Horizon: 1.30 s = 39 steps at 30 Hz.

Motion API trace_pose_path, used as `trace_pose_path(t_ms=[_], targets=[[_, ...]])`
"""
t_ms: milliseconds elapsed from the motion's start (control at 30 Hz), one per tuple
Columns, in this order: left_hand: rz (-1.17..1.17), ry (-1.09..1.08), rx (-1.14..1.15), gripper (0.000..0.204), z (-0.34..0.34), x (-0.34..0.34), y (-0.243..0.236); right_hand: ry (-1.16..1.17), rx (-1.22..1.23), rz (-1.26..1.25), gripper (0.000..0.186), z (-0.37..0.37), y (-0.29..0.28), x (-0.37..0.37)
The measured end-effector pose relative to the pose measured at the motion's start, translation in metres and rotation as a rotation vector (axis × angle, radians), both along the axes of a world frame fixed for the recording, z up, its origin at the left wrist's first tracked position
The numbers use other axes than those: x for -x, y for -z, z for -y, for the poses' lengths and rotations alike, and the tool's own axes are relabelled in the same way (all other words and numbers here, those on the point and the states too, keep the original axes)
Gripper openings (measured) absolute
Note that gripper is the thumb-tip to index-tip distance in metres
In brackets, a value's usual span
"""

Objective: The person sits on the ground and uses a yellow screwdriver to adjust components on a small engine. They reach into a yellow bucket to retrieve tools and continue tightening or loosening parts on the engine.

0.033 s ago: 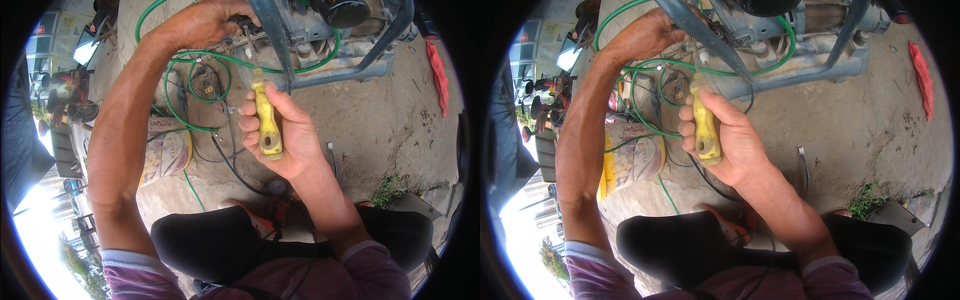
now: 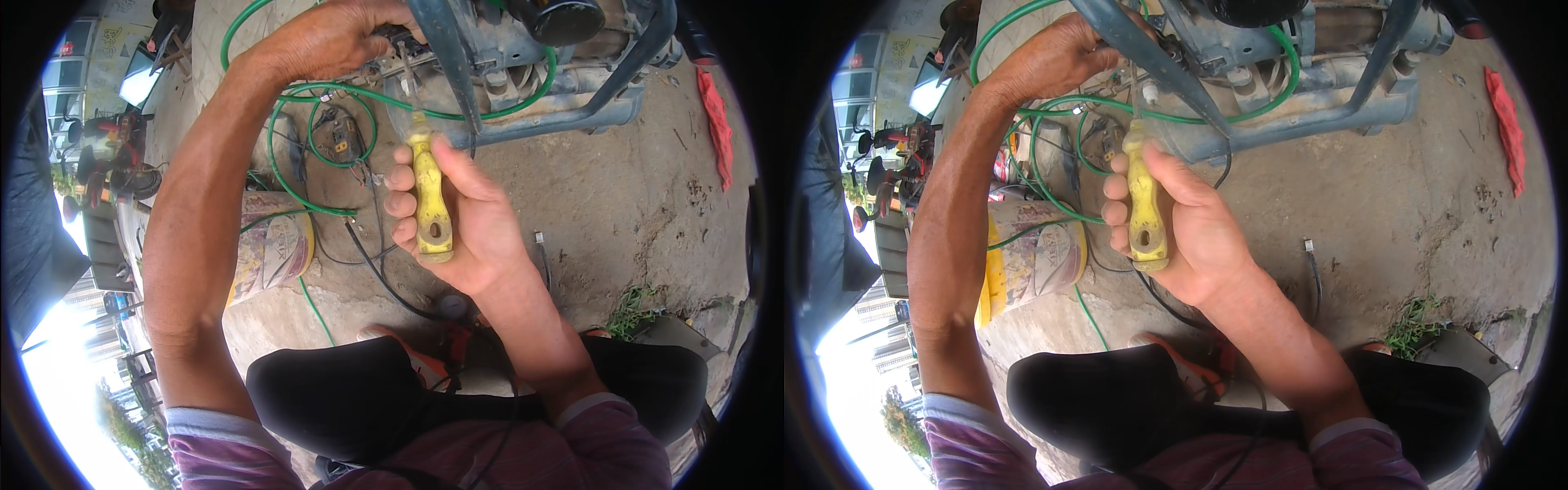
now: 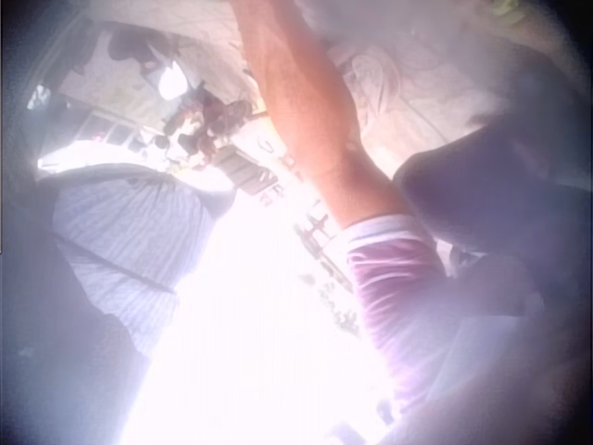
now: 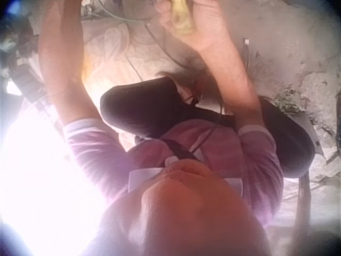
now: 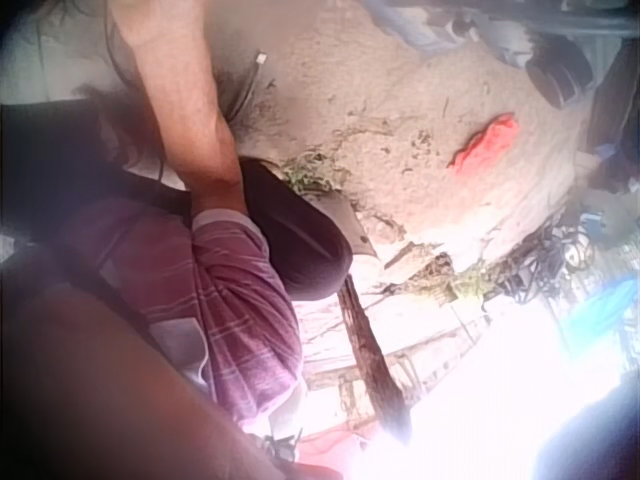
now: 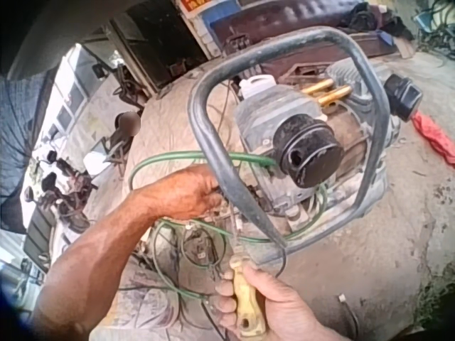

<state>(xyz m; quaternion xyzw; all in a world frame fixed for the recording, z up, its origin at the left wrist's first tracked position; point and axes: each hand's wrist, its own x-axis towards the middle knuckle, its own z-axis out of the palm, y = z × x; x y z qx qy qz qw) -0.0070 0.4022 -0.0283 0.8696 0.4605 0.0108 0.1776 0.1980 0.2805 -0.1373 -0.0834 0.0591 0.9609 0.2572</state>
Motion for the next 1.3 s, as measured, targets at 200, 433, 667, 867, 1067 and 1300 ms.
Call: trace_pose_path(t_ms=[200, 433, 667, 867, 1067, 1300], targets=[[-0.010, -0.006, -0.002, 0.034, 0.000, -0.001, -0.001, -0.018, 0.055, -0.107, 0.036, 0.003, 0.000, -0.001], [0.016, -0.003, 0.032, 0.031, -0.001, -0.001, 0.001, 0.009, 0.090, -0.117, 0.040, 0.004, 0.005, 0.003], [0.025, -0.013, 0.004, 0.029, 0.000, -0.002, 0.002, -0.033, 0.071, -0.195, 0.042, -0.003, 0.014, -0.002], [0.029, 0.000, 0.008, 0.029, -0.002, 0.000, 0.003, 0.013, 0.027, -0.077, 0.045, 0.002, 0.007, 0.004], [0.011, -0.010, -0.033, 0.031, 0.000, 0.001, 0.002, -0.042, 0.048, -0.232, 0.042, -0.004, 0.014, -0.002], [-0.014, -0.050, 0.030, 0.031, 0.000, -0.001, -0.001, 0.005, -0.019, -0.153, 0.042, 0.000, 0.003, 0.003]])
